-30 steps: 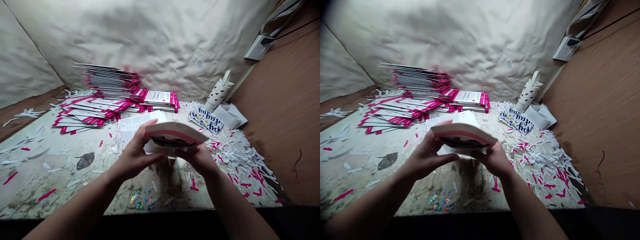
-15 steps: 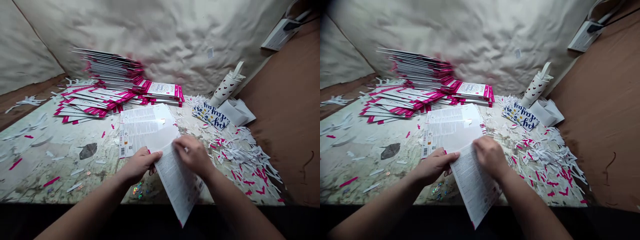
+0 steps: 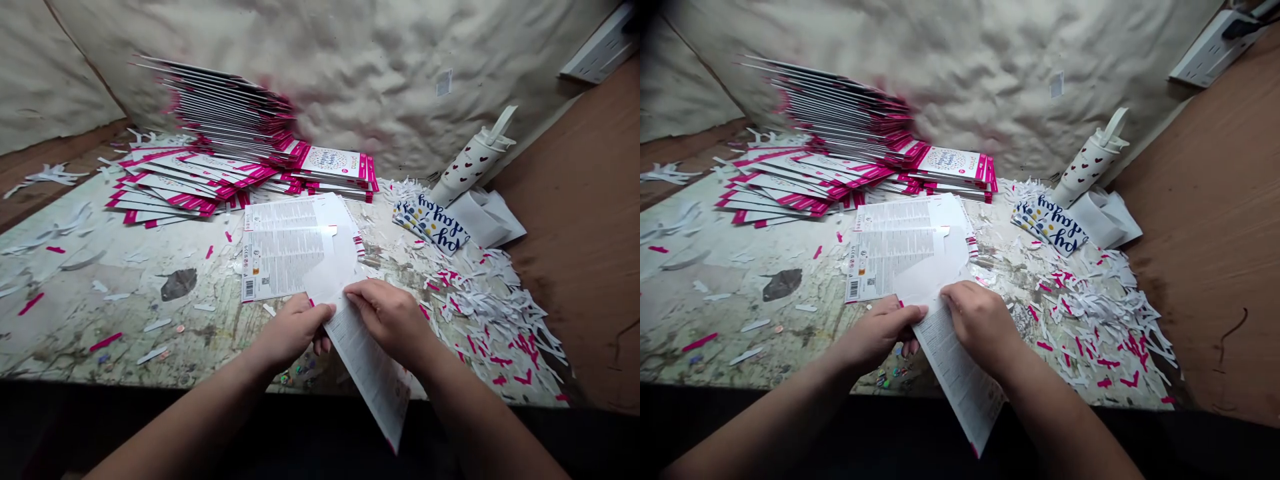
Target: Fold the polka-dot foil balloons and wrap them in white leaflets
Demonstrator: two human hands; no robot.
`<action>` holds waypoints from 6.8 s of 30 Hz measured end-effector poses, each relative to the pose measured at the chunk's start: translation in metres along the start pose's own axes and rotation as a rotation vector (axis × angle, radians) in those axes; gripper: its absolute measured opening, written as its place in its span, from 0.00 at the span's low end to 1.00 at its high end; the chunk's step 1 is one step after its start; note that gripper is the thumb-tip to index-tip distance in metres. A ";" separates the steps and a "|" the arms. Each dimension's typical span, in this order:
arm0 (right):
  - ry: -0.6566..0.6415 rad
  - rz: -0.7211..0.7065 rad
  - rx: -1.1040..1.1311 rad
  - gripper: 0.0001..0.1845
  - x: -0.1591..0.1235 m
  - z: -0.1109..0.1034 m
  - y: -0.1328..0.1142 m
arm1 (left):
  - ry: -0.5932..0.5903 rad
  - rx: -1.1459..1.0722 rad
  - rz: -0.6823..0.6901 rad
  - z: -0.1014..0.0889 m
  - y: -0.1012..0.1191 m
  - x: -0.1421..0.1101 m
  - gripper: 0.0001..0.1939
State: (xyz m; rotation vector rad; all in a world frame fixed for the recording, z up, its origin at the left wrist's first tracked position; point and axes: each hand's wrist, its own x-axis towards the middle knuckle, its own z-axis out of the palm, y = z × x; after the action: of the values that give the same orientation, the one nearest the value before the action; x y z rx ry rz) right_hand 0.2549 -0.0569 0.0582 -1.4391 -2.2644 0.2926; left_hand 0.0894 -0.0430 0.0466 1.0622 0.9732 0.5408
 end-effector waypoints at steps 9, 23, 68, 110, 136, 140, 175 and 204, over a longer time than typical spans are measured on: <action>-0.074 -0.183 -0.478 0.08 -0.002 -0.005 -0.030 | -0.031 0.035 0.007 0.008 0.005 -0.004 0.15; 0.066 0.207 -0.245 0.11 -0.001 -0.031 0.039 | 0.025 0.026 -0.032 0.001 0.008 -0.001 0.17; 0.001 -0.039 0.302 0.03 0.008 -0.034 0.044 | -0.093 0.001 0.026 0.004 0.005 -0.002 0.14; 0.195 -0.230 0.227 0.18 -0.059 0.013 0.038 | 0.043 1.107 1.017 -0.054 -0.029 -0.017 0.19; -0.241 -0.069 -0.177 0.17 -0.036 0.027 0.016 | -0.008 1.103 0.271 -0.052 -0.024 0.003 0.07; -0.343 -0.251 -0.426 0.23 -0.035 0.033 0.000 | 0.048 1.000 0.399 -0.050 -0.016 -0.013 0.09; -0.143 -0.145 0.184 0.14 0.014 -0.016 0.007 | 0.195 0.142 0.179 -0.052 0.012 -0.008 0.14; 0.198 0.786 -0.324 0.16 0.015 -0.048 0.224 | 0.396 1.669 0.620 -0.090 0.147 0.278 0.31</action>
State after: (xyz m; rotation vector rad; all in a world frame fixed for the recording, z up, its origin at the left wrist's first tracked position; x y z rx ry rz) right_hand 0.4528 0.0515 0.0145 -2.3697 -1.5448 0.0032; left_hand 0.1588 0.2766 0.0551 2.8870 1.4286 0.3457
